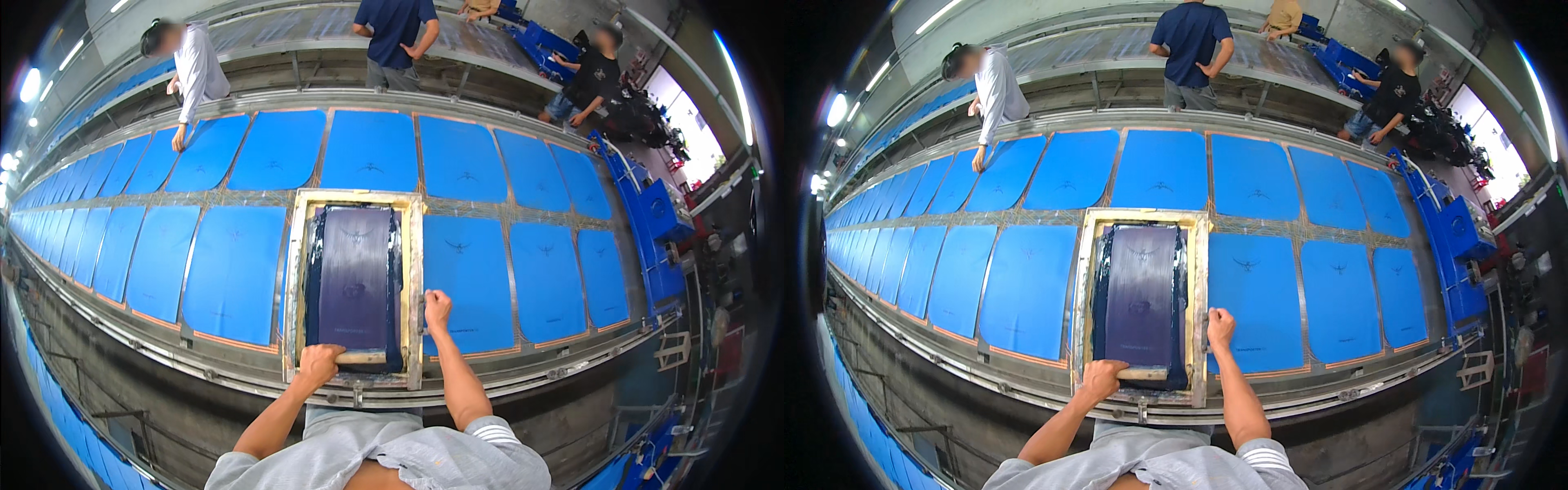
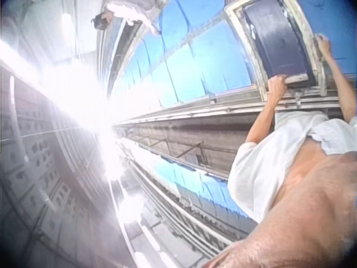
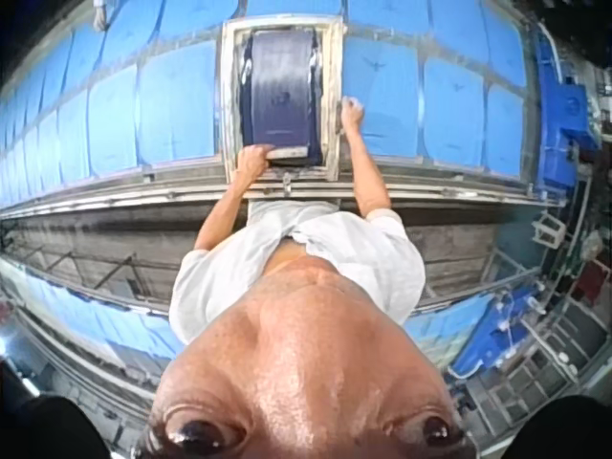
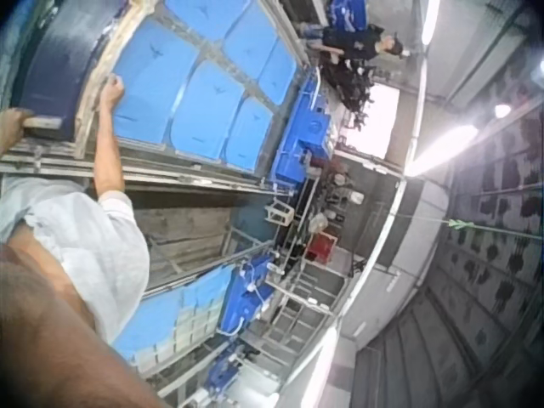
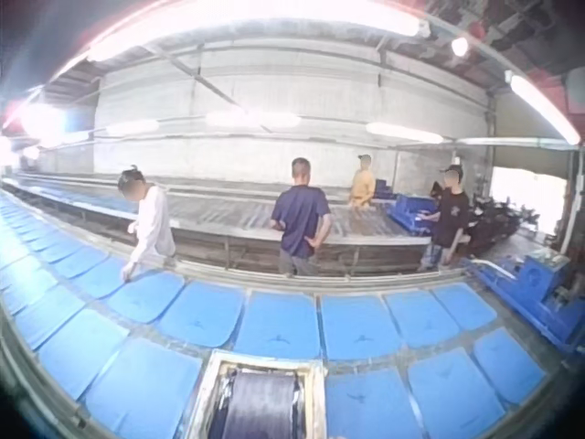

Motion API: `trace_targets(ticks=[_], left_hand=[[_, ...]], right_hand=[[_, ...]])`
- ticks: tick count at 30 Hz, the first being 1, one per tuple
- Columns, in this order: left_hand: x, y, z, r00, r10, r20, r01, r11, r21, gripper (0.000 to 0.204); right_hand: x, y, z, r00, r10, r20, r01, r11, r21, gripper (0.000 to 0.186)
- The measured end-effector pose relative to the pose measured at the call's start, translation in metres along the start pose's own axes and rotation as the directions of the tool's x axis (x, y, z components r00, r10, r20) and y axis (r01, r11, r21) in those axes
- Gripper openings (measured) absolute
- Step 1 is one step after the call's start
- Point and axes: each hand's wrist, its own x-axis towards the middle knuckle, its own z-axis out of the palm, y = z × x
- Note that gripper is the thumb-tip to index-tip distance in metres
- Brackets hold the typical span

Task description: The person performs screen printing on a blue fabric laid on a conveyor. They use a squeegee to pull dark ink across a screen frame, repeatedly lifting and repositioning the screen to print a design. Another worker occasionally adds ink to the screen.

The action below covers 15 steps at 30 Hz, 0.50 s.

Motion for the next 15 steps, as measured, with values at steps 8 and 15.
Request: trace_targets(ticks=[8, 15], left_hand=[[-0.012, -0.033, -0.021, 1.000, 0.003, 0.014, -0.002, 0.999, -0.050, 0.038], [-0.033, -0.045, -0.002, 0.998, -0.027, 0.061, 0.023, 0.998, 0.064, 0.024]], right_hand=[[-0.018, 0.002, 0.025, 0.999, -0.036, 0.031, 0.034, 0.998, 0.057, 0.028], [-0.014, 0.005, 0.047, 0.989, -0.134, 0.054, 0.140, 0.984, -0.109, 0.032]])
